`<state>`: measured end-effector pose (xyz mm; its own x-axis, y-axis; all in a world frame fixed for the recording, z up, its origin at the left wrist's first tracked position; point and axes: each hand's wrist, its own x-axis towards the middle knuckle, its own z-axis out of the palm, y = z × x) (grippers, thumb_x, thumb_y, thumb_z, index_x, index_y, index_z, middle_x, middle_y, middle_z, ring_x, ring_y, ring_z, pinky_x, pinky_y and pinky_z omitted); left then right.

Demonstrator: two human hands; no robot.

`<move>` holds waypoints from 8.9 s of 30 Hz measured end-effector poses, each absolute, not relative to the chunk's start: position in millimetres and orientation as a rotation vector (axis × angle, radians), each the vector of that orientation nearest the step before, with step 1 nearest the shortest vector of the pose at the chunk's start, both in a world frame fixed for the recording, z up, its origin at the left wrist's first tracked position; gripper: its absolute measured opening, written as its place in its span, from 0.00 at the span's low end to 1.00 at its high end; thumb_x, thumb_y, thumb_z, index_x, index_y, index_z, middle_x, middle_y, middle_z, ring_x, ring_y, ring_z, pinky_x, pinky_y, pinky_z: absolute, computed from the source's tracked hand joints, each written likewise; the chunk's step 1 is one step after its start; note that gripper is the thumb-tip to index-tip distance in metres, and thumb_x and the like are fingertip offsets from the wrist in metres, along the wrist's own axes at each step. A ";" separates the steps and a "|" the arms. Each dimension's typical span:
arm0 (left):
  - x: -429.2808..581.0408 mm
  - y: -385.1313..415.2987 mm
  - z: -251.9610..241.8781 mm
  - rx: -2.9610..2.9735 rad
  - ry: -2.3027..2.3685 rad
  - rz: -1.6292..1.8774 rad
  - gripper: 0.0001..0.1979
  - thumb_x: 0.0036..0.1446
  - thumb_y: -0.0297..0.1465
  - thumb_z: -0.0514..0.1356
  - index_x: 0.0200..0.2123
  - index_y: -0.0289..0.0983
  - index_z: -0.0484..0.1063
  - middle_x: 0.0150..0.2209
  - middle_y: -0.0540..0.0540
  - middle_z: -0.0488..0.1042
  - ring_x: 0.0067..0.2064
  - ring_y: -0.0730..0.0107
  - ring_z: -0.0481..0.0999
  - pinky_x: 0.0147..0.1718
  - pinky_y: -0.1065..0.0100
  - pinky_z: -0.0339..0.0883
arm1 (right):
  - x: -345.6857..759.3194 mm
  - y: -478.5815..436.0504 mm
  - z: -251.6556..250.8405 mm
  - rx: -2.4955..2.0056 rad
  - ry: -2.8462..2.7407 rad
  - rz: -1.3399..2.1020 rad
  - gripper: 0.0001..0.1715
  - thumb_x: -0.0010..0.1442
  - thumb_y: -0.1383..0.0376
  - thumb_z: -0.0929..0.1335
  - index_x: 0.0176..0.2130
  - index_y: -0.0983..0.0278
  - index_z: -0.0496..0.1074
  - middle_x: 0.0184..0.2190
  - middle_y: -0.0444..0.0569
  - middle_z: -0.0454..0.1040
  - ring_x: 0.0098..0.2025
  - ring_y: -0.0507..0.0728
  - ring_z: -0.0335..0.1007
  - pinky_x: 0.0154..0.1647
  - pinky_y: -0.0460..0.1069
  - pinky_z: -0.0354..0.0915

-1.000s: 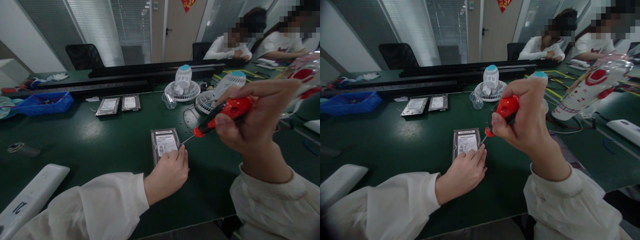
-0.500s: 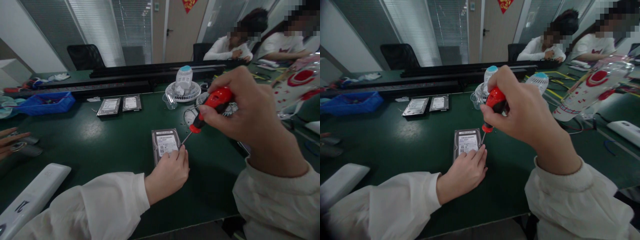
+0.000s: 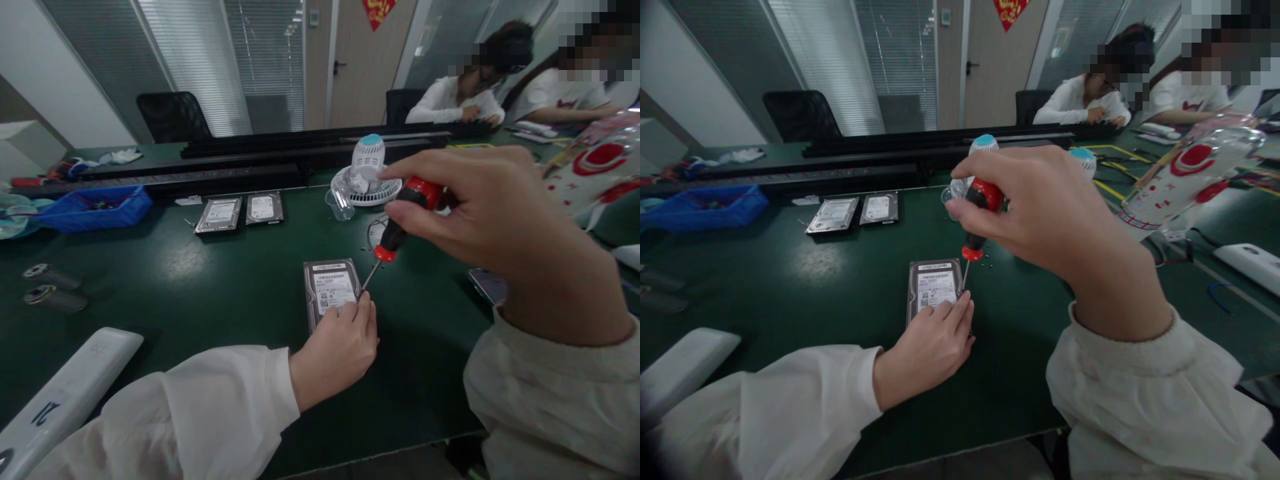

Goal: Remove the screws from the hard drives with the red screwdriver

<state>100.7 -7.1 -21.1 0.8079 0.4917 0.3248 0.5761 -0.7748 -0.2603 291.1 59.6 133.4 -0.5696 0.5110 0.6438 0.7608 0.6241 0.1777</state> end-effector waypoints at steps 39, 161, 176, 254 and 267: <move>102.1 -8.2 -19.9 -2.646 -0.842 -0.267 0.25 0.73 0.35 0.52 0.63 0.24 0.69 0.63 0.28 0.71 0.48 0.56 0.77 0.36 0.62 0.73 | 257.9 53.7 90.8 -0.723 -1.903 -0.070 0.24 0.68 0.63 0.65 0.62 0.55 0.71 0.48 0.51 0.80 0.47 0.61 0.73 0.53 0.62 0.69; 100.9 -6.4 -17.5 -2.659 -0.850 -0.311 0.25 0.74 0.35 0.49 0.63 0.22 0.69 0.63 0.27 0.71 0.47 0.58 0.76 0.36 0.63 0.71 | 266.8 58.4 83.9 -0.719 -1.851 -0.028 0.27 0.65 0.63 0.69 0.61 0.47 0.72 0.51 0.46 0.78 0.55 0.65 0.71 0.59 0.67 0.62; 100.1 -6.1 -17.4 -2.661 -0.827 -0.291 0.25 0.74 0.35 0.49 0.64 0.23 0.68 0.64 0.27 0.70 0.46 0.59 0.76 0.35 0.63 0.71 | 268.1 59.5 85.1 -0.691 -1.796 0.057 0.27 0.65 0.64 0.69 0.61 0.45 0.73 0.52 0.44 0.80 0.55 0.65 0.72 0.60 0.68 0.65; 98.1 -6.3 -16.5 -2.643 -0.839 -0.340 0.26 0.74 0.36 0.48 0.62 0.21 0.69 0.63 0.25 0.70 0.45 0.60 0.77 0.33 0.64 0.70 | 270.1 61.4 90.5 -0.677 -1.835 0.162 0.28 0.61 0.67 0.71 0.59 0.46 0.76 0.47 0.49 0.78 0.49 0.61 0.72 0.50 0.61 0.65; 98.6 -6.6 -15.3 -2.648 -0.839 -0.295 0.26 0.75 0.35 0.47 0.63 0.22 0.69 0.64 0.25 0.68 0.46 0.59 0.77 0.34 0.64 0.70 | 271.8 62.3 89.0 -0.679 -1.860 0.190 0.28 0.64 0.65 0.70 0.61 0.46 0.73 0.47 0.48 0.79 0.49 0.61 0.71 0.54 0.62 0.63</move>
<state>98.6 -6.6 -15.3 0.8032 0.5165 0.2968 0.5886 -0.7650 -0.2615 271.8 62.3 89.0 -0.2426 0.5363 0.8084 0.3621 0.8232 -0.4374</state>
